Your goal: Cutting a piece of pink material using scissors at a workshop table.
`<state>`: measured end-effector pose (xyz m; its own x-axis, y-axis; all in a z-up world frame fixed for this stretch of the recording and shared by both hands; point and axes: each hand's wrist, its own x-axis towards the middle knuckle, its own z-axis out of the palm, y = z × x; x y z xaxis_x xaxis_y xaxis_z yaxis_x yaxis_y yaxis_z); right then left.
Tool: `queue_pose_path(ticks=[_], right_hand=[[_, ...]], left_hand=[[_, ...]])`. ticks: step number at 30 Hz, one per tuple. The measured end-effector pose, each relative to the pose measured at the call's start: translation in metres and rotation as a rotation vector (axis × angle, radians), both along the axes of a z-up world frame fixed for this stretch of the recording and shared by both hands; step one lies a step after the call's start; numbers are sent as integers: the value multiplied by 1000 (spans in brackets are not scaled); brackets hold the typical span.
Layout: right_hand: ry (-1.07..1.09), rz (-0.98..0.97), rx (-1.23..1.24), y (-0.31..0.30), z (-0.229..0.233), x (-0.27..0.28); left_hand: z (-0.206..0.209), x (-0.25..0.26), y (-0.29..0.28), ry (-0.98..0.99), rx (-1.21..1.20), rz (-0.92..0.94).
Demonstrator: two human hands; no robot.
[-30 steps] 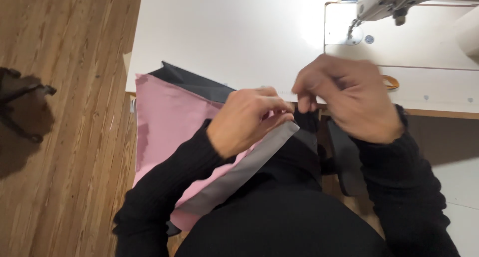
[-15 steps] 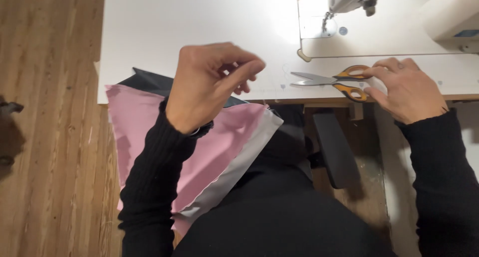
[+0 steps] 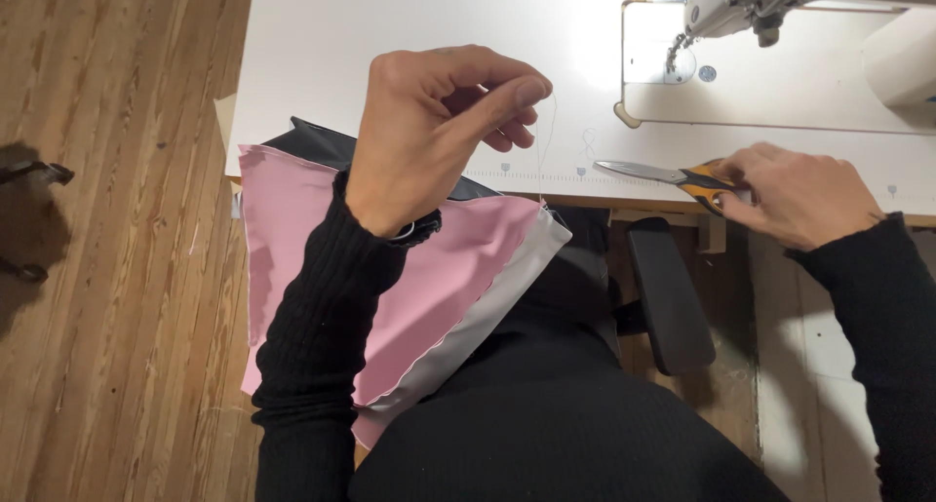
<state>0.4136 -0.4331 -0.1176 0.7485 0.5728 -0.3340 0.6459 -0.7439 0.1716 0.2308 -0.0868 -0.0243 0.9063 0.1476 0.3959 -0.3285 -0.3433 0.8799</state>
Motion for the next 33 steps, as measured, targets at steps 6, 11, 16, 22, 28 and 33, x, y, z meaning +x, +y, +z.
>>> queue_pose_path(ticks=[6, 11, 16, 22, 28, 33], right_hand=[[147, -93, 315, -24, -18, 22], [545, -100, 246, 18, -9, 10], [722, -45, 359, 78, 12, 6], [789, 218, 312, 115, 8, 22], [831, 315, 307, 133, 13, 18], [835, 334, 362, 115, -19, 46]], left_hand=[[0, 1, 3, 4, -32, -10], [-1, 3, -1, -20, -43, -80], [-1, 0, -8, -39, -24, -120], [1, 4, -4, -16, -43, -112], [-2, 3, 0, -22, -80, -100], [-3, 0, 7, -59, -44, -91]])
